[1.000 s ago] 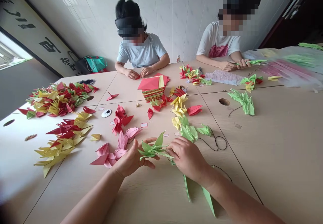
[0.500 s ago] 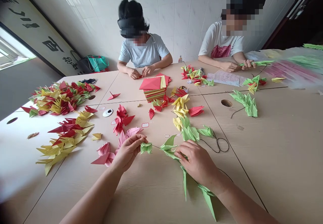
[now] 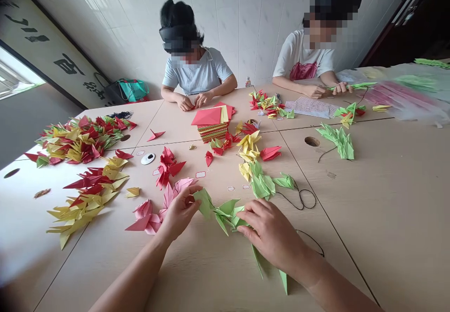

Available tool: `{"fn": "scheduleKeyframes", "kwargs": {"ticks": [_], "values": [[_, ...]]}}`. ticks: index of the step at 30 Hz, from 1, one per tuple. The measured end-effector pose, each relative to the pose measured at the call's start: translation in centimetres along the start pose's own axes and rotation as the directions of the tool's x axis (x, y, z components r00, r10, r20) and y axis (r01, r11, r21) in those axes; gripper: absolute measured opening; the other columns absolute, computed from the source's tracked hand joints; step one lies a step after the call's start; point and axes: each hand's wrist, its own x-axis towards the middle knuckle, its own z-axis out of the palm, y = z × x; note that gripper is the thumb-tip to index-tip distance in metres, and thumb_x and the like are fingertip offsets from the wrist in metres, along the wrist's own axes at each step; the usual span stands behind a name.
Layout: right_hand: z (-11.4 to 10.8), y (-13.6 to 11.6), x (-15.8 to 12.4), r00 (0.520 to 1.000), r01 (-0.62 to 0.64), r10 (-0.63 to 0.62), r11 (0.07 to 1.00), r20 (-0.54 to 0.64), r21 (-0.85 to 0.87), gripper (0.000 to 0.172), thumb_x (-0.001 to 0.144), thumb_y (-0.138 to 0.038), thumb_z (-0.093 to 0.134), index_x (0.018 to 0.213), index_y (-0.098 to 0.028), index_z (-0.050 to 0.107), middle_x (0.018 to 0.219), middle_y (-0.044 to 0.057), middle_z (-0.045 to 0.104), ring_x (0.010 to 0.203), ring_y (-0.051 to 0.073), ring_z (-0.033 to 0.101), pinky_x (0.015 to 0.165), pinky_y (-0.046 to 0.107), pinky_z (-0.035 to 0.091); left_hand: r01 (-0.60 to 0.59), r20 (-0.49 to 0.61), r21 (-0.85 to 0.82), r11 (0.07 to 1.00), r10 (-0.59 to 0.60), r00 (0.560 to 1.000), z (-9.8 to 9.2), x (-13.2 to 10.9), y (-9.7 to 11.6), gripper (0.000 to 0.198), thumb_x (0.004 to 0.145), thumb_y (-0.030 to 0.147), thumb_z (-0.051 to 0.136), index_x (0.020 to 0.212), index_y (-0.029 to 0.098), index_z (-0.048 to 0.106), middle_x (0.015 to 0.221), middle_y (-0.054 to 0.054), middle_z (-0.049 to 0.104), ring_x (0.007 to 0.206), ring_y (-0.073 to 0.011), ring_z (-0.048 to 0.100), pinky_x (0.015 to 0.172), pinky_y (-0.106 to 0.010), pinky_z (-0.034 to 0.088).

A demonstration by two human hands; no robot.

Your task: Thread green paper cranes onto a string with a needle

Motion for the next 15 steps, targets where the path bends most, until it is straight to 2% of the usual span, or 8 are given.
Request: {"fn": "scheduleKeyframes", "kwargs": {"ticks": [4, 8, 11, 15], "values": [[-1.6, 1.6, -3.0, 0.994, -0.103, 0.102, 0.994, -0.027, -0.023, 0.017, 0.093, -0.032, 0.056, 0.105, -0.025, 0.066, 0.097, 0.006, 0.068, 0.09, 0.022, 0.066, 0.076, 0.036, 0.057, -0.021, -0.028, 0.07, 0.997, 0.023, 0.999, -0.1, 0.2, -0.2, 0.03, 0.068, 0.018, 0.059, 0.097, 0.022, 0.065, 0.077, 0.002, 0.057, 0.066, -0.0136, 0.052, 0.061, -0.026, 0.043], [-1.8, 2.3, -6.4, 0.975, -0.219, 0.221, 0.975, 0.035, -0.048, 0.024, 0.086, -0.04, 0.065, 0.108, -0.03, 0.064, 0.106, 0.004, 0.068, 0.099, 0.023, 0.066, 0.079, 0.035, 0.059, -0.019, -0.04, 0.098, 0.995, 0.023, 0.999, -0.1, 0.5, -0.2, 0.022, 0.069, 0.019, 0.059, 0.09, 0.021, 0.063, 0.069, 0.004, 0.053, 0.061, -0.013, 0.049, 0.057, -0.025, 0.039], [-1.4, 2.0, -7.9, 0.957, -0.274, 0.275, 0.961, 0.095, -0.022, 0.018, 0.085, -0.033, 0.066, 0.103, -0.03, 0.064, 0.106, 0.003, 0.069, 0.1, 0.022, 0.066, 0.08, 0.033, 0.059, -0.011, -0.058, 0.103, 0.995, 0.017, 0.998, -0.1, 0.7, -0.4, 0.017, 0.07, 0.02, 0.06, 0.087, 0.021, 0.062, 0.067, 0.005, 0.052, 0.058, -0.012, 0.046, 0.054, -0.024, 0.035], [-1.4, 1.8, -8.1, 0.949, -0.299, 0.294, 0.954, 0.114, 0.03, 0.006, 0.088, -0.023, 0.058, 0.09, -0.027, 0.063, 0.094, 0.003, 0.069, 0.089, 0.021, 0.067, 0.073, 0.032, 0.059, -0.014, -0.115, 0.079, 0.997, 0.023, 0.993, -0.2, 0.8, -0.7, 0.017, 0.071, 0.022, 0.062, 0.089, 0.022, 0.061, 0.072, 0.004, 0.054, 0.059, -0.0122, 0.048, 0.055, -0.024, 0.036]]}}
